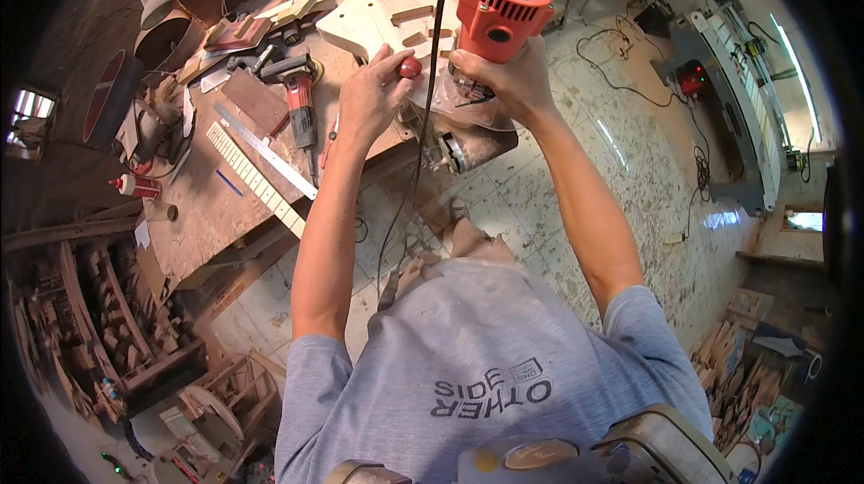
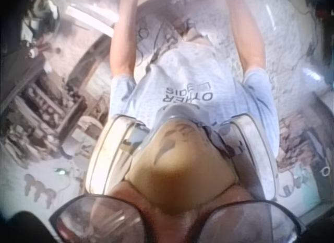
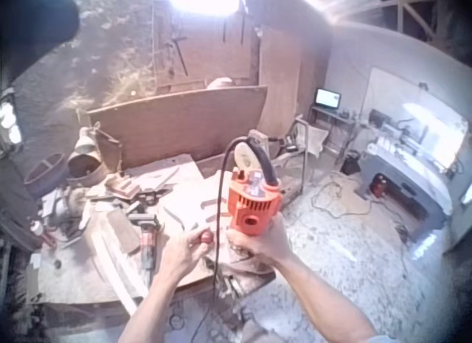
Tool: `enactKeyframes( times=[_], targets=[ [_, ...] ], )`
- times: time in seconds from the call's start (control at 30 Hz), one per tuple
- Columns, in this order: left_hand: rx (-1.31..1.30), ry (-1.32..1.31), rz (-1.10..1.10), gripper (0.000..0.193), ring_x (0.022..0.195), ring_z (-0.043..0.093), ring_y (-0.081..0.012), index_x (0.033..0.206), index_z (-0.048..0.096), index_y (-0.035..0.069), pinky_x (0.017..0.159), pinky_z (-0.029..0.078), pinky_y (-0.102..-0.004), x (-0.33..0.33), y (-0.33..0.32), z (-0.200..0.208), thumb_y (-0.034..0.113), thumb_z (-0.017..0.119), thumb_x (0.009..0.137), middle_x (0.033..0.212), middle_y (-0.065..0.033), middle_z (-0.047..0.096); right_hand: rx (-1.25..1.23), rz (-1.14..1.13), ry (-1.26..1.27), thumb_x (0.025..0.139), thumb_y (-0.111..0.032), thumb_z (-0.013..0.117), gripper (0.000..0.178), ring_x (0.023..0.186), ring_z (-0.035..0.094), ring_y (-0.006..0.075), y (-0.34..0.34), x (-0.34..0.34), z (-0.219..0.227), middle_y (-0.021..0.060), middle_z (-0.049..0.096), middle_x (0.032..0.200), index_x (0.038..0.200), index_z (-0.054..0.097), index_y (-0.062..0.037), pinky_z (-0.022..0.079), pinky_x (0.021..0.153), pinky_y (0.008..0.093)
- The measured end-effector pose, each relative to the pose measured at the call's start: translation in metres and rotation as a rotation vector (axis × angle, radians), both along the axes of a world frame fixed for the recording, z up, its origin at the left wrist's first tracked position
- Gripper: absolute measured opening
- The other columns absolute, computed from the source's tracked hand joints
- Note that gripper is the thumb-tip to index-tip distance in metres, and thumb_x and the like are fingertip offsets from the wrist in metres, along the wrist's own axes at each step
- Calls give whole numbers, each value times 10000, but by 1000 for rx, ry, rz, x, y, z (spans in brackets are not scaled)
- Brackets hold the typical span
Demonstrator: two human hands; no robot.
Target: The person routes a wooden guitar body using a hand-held router, following the template edges while holding the body on a workbench.
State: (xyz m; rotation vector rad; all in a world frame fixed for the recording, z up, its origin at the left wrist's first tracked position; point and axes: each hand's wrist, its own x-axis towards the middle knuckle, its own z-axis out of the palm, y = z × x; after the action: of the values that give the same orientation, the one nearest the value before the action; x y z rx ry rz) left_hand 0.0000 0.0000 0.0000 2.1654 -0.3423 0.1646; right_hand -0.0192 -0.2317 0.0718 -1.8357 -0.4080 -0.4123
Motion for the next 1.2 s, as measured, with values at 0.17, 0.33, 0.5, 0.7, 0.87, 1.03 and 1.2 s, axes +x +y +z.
enactKeyframes(
  times=[0.17, 0.33, 0.5, 0.7, 0.87, 1.03, 1.2],
  targets=[
    [100, -125, -15, 487, 1295, 672, -334, 1352, 739, 181, 1013, 573, -421, 8, 4, 3, 204, 778, 867, 1422, -293, 630, 38, -33, -14, 763, -283, 923, 366, 807, 735, 135, 2, -1, 0, 29, 783, 896, 987, 752, -50, 584, 736, 322],
    [98, -92, -29, 487, 1230, 709, -338, 1345, 746, 185, 999, 580, -419, 3, 0, -5, 204, 785, 860, 1414, -295, 634, -11, -48, 9, 804, -219, 894, 319, 783, 708, 110, 0, -15, 5, 20, 761, 862, 982, 749, 2, 567, 703, 307],
    [70, -93, -47, 515, 1196, 725, -321, 1377, 730, 228, 977, 590, -398, 6, 2, -6, 188, 772, 865, 1450, -267, 623, 38, -78, 21, 806, -237, 887, 313, 777, 704, 113, 7, -19, 3, 25, 758, 870, 959, 742, -5, 565, 700, 311],
    [129, -78, 43, 481, 990, 785, -329, 1356, 734, 163, 885, 601, -405, 8, -3, 3, 233, 765, 881, 1255, -227, 733, -43, -53, -49, 792, -269, 901, 348, 802, 697, 117, 4, 3, 5, 36, 751, 893, 958, 727, -17, 560, 715, 317],
    [13, -100, 100, 454, 949, 799, -297, 1351, 734, 135, 819, 591, -380, 11, -3, -3, 259, 751, 915, 1012, -183, 797, -32, -66, -54, 781, -265, 904, 366, 805, 692, 113, 12, 18, 2, 29, 742, 883, 984, 723, -20, 561, 718, 318],
    [75, -20, 100, 468, 964, 783, -338, 1360, 729, 177, 850, 597, -414, 10, -5, 3, 260, 773, 901, 1111, -196, 780, -1, -40, -44, 780, -258, 898, 359, 801, 690, 109, 6, 20, -2, 26, 746, 890, 985, 726, -17, 562, 715, 316],
    [123, -111, 85, 482, 1044, 762, -369, 1367, 730, 229, 908, 603, -423, 9, -6, -4, 264, 788, 889, 1367, -214, 687, -16, -57, -34, 787, -238, 891, 339, 774, 690, 105, 3, 6, 5, 26, 749, 880, 980, 727, -12, 561, 702, 311]
  ],
)
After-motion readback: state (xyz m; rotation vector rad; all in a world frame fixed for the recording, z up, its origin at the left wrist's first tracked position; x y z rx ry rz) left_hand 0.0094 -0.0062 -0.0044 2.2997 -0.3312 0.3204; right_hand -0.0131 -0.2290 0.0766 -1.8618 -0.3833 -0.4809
